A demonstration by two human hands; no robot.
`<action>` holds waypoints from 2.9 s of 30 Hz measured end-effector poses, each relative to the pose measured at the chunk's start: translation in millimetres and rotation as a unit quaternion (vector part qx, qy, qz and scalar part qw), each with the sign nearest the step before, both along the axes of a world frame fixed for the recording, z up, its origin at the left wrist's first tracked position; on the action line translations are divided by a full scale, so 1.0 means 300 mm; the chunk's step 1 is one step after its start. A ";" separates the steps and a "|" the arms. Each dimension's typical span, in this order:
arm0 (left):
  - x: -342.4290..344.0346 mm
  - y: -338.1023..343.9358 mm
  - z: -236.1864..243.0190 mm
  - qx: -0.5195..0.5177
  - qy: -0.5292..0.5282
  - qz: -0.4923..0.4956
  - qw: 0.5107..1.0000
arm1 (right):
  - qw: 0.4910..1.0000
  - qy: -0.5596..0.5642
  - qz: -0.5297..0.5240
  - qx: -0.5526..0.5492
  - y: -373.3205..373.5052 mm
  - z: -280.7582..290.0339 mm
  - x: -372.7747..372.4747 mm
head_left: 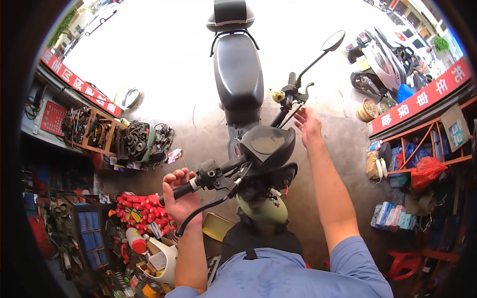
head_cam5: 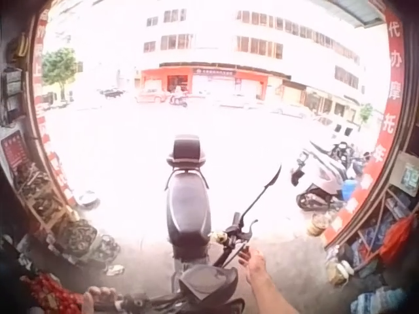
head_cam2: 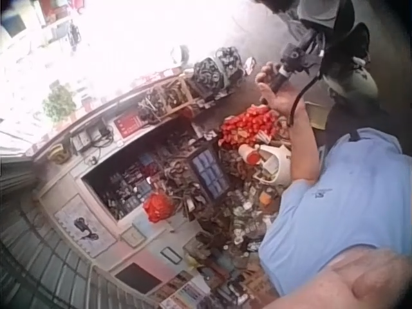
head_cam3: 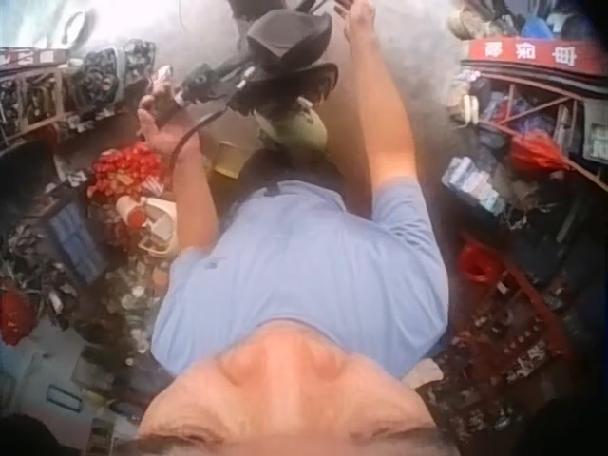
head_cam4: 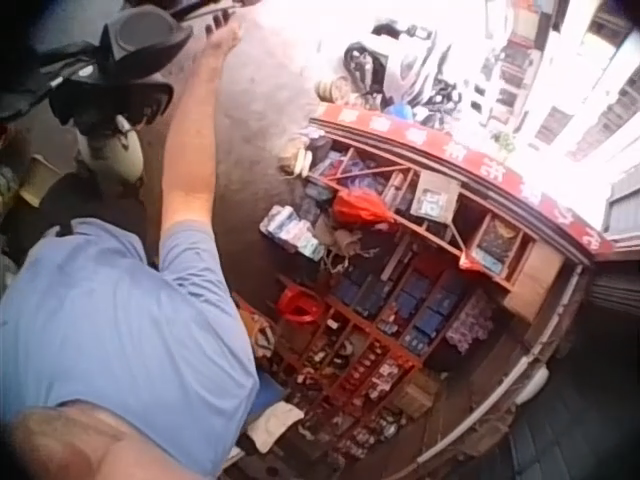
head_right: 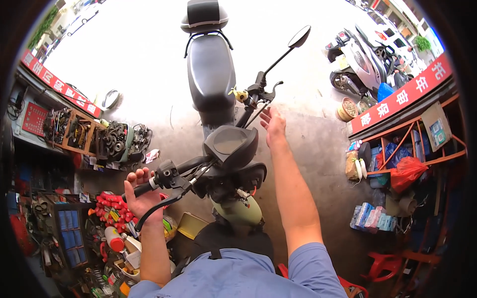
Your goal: Removing the front cover of a scooter and inspecting the internal components.
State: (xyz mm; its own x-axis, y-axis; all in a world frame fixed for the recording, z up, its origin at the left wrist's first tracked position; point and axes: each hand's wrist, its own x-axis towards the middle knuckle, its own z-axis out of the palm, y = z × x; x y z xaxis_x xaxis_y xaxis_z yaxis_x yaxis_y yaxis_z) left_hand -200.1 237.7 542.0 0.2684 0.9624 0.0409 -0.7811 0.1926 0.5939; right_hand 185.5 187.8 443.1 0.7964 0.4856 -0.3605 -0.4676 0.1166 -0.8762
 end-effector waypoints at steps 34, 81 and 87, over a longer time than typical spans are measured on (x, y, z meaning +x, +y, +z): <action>0.166 -0.095 -0.005 0.025 0.213 0.177 0.961 | 0.993 -0.096 0.007 0.075 0.226 -0.073 0.148; -0.609 -0.243 -0.601 0.131 0.651 -0.357 0.657 | 0.812 -0.499 0.209 -0.217 0.446 0.540 0.370; -0.572 0.023 -0.494 0.187 0.652 -0.294 0.673 | 0.532 -0.651 0.485 -0.243 0.781 0.784 -0.307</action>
State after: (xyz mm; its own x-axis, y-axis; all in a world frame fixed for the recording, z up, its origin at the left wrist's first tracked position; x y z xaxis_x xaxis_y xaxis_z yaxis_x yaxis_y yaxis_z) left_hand -371.8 244.5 393.8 0.6412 0.6618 -0.3885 0.5974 -0.1127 0.7940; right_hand 93.5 422.1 678.4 -0.0149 0.9966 -0.0806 0.9374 -0.0141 -0.3479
